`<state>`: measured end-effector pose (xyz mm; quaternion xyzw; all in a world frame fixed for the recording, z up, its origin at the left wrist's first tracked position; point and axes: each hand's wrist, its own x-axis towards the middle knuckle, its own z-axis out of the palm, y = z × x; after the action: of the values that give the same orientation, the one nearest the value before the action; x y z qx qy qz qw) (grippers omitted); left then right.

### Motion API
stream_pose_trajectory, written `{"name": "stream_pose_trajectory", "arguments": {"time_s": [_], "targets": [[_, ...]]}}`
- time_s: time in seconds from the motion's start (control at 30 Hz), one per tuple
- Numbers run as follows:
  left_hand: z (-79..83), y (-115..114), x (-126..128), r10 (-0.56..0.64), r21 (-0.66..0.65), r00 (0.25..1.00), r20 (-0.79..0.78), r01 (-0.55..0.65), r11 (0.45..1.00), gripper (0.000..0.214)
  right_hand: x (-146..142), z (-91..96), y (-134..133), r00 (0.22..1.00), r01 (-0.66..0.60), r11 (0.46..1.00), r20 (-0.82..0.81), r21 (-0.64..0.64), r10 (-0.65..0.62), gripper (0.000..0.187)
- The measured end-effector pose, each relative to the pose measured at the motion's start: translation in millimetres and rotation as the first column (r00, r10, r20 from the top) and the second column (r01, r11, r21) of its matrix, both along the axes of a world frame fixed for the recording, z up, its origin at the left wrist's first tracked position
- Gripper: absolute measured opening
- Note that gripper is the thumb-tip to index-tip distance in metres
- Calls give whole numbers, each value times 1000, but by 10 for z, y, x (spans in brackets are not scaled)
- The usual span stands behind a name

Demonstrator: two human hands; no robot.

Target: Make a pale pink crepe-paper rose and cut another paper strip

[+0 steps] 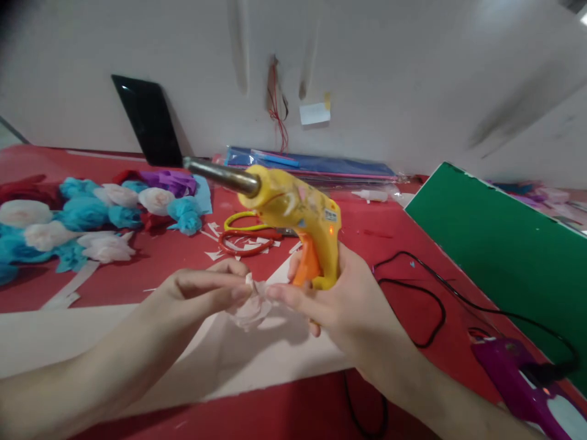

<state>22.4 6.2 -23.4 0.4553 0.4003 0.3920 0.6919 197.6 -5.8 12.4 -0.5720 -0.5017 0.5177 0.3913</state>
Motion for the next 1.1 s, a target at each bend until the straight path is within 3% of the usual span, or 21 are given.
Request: {"name": "stream_pose_trajectory", "arguments": {"time_s": [0.4, 0.67, 0.87, 1.0, 1.1], "targets": [[-43, -26, 25, -35, 2, 997, 70, 35, 999, 17, -48, -81, 45, 991, -89, 991, -111, -104, 78, 37], [-7, -6, -10, -69, 102, 997, 33, 66, 993, 20, -38, -54, 12, 971, -110, 988, -222, -107, 84, 31], [42, 16, -10, -35, 188, 999, -32, 40, 981, 22, -63, -26, 13, 973, -133, 986, -204, -98, 110, 30], [32, 61, -47, -34, 202, 999, -40, 41, 979, 21, -13, 1, 39, 995, -28, 998, -100, -62, 22, 33], [25, 117, -91, -57, 189, 998, -27, 61, 980, 22, 99, 6, 68, 994, 99, 994, 44, 50, -101, 34]]}}
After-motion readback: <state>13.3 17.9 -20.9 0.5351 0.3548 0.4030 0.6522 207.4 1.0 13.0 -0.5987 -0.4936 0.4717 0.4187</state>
